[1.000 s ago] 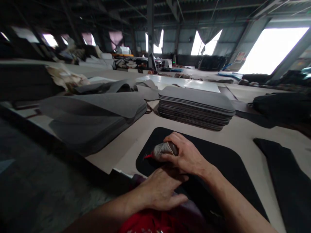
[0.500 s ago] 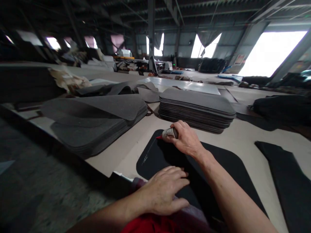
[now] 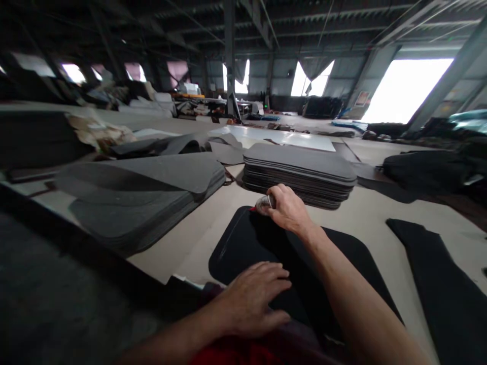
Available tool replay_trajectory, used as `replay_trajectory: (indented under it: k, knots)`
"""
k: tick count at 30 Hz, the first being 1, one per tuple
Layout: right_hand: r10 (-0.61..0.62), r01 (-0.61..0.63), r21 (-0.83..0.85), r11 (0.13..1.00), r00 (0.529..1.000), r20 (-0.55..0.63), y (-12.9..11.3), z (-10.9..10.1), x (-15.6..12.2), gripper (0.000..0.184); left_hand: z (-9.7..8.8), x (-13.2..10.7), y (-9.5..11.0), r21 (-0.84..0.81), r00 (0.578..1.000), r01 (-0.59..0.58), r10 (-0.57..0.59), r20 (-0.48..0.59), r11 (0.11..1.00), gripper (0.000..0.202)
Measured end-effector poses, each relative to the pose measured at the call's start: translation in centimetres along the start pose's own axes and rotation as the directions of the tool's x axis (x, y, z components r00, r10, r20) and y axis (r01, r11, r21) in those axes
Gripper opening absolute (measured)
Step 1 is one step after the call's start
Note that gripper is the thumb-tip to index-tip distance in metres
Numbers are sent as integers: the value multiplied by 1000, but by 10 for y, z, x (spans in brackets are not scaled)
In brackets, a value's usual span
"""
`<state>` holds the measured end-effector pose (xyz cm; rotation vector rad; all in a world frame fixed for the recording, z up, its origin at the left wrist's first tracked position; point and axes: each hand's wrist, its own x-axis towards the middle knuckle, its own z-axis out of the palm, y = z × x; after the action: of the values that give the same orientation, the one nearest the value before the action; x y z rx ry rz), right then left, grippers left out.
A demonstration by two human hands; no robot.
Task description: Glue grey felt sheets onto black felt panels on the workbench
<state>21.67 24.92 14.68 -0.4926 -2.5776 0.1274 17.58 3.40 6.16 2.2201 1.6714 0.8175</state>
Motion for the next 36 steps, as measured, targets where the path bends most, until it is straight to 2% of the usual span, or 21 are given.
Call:
replay_trajectory:
  k: [5,11,17,22,28,36]
  knots:
    - [34,-32,-51,998,998,50,17,-26,-16,25,1,0,0,9,1000,21,-21,6,1000,53]
    - [186,-178,-100,979,980,74,52,-66,-61,27,3,1,-2,26,998,50,-51,30,998,53]
    - [302,-297,-149,943,953,10,93,-93,-115,34,0,3,0,67,995,76,-80,54,995,52]
    - [423,-425,-168,890,905,-46,115,-113,-156,42,0,4,0,145,996,63,-71,56,987,50]
    - [491,-496,-197,845,868,-77,130,-131,-183,48,2,5,-5,196,999,11,-19,39,981,47]
    - [506,-510,-219,832,859,-79,126,-142,-190,46,0,7,-5,218,998,13,-25,51,976,46]
